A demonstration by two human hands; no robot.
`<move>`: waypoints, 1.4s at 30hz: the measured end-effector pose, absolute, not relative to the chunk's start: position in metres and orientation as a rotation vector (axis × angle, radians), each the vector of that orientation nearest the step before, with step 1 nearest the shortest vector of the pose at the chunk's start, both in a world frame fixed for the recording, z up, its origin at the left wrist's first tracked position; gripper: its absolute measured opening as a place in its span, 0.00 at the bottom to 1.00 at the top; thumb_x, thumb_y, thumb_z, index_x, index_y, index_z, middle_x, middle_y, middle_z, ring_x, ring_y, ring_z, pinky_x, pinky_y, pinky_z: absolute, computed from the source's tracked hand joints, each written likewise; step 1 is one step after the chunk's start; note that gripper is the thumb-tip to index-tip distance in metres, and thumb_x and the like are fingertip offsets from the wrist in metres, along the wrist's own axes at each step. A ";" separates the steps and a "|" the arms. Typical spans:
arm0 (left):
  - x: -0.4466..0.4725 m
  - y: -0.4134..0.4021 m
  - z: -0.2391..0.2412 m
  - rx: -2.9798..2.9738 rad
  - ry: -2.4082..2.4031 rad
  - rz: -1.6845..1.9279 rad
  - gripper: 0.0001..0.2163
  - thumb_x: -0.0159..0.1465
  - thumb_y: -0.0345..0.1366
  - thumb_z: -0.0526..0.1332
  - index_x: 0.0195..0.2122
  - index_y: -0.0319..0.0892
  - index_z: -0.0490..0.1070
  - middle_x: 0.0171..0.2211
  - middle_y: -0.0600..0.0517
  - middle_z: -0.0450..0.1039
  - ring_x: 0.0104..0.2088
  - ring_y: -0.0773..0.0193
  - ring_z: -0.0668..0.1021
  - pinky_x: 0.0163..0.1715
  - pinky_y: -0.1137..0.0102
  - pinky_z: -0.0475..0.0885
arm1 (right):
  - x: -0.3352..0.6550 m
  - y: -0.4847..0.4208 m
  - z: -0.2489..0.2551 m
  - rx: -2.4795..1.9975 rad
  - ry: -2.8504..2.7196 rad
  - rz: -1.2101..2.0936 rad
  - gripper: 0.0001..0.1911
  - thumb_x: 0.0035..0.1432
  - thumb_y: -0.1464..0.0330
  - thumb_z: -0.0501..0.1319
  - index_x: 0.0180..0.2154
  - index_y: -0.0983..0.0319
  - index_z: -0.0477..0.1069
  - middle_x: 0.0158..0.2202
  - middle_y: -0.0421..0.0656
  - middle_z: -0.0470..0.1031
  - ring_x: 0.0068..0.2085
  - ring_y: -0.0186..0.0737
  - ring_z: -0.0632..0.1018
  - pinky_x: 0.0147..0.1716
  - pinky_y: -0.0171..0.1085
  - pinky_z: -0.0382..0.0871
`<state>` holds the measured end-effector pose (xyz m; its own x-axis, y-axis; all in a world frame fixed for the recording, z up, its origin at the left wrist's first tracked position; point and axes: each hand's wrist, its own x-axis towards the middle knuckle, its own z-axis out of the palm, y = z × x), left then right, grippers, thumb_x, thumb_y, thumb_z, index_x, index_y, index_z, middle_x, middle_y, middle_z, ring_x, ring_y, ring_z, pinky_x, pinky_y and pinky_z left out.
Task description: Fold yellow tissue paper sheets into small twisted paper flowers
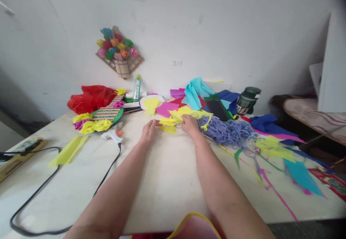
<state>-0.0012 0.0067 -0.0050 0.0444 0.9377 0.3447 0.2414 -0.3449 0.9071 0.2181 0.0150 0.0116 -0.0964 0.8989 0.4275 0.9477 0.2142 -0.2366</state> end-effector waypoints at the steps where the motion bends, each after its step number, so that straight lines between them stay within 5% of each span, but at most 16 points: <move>1: -0.001 0.007 -0.005 1.660 1.199 1.341 0.21 0.59 0.51 0.47 0.37 0.40 0.70 0.34 0.46 0.76 0.42 0.57 0.72 0.45 0.64 0.63 | 0.219 0.016 0.011 -1.704 -1.957 -0.140 0.20 0.48 0.76 0.52 0.44 0.64 0.70 0.48 0.49 0.69 0.47 0.45 0.68 0.47 0.41 0.59; 11: 0.000 0.004 -0.002 1.534 1.108 1.448 0.21 0.57 0.52 0.51 0.34 0.38 0.71 0.33 0.44 0.76 0.38 0.58 0.75 0.41 0.64 0.67 | 0.221 0.020 0.028 -1.376 -1.512 -0.091 0.14 0.54 0.73 0.50 0.36 0.66 0.74 0.41 0.50 0.73 0.44 0.41 0.72 0.47 0.37 0.62; 19: -0.005 0.003 0.004 1.127 0.915 1.502 0.20 0.48 0.49 0.62 0.32 0.35 0.68 0.30 0.42 0.76 0.25 0.61 0.77 0.32 0.63 0.71 | 0.204 0.023 0.046 -1.107 -1.076 0.718 0.09 0.41 0.71 0.61 0.30 0.65 0.74 0.26 0.42 0.75 0.29 0.35 0.74 0.33 0.35 0.68; 25: -0.004 -0.001 0.009 1.125 0.819 1.432 0.21 0.49 0.49 0.62 0.36 0.36 0.68 0.40 0.40 0.73 0.35 0.58 0.77 0.34 0.64 0.72 | 0.195 0.014 0.052 -0.948 -1.017 1.161 0.12 0.35 0.72 0.64 0.29 0.64 0.74 0.24 0.40 0.75 0.24 0.32 0.73 0.27 0.33 0.67; 31: -0.005 0.000 0.009 1.110 0.825 1.438 0.22 0.48 0.50 0.62 0.37 0.37 0.69 0.40 0.43 0.72 0.40 0.57 0.75 0.36 0.64 0.72 | 0.189 0.011 0.052 -0.901 -1.069 1.278 0.11 0.35 0.73 0.64 0.28 0.64 0.74 0.25 0.40 0.76 0.26 0.33 0.75 0.29 0.33 0.68; 42: 0.001 -0.008 0.016 1.094 0.899 1.520 0.20 0.46 0.50 0.63 0.32 0.37 0.71 0.29 0.47 0.75 0.33 0.58 0.76 0.29 0.69 0.70 | 0.183 0.007 0.053 -0.911 -1.180 1.228 0.14 0.37 0.72 0.63 0.32 0.64 0.73 0.26 0.40 0.75 0.23 0.30 0.72 0.22 0.30 0.64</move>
<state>0.0013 -0.0085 0.0161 -0.0729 0.9783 0.1940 -0.3012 -0.2071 0.9308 0.1833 0.0074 0.0526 -0.0518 0.9849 0.1653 -0.2052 0.1515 -0.9669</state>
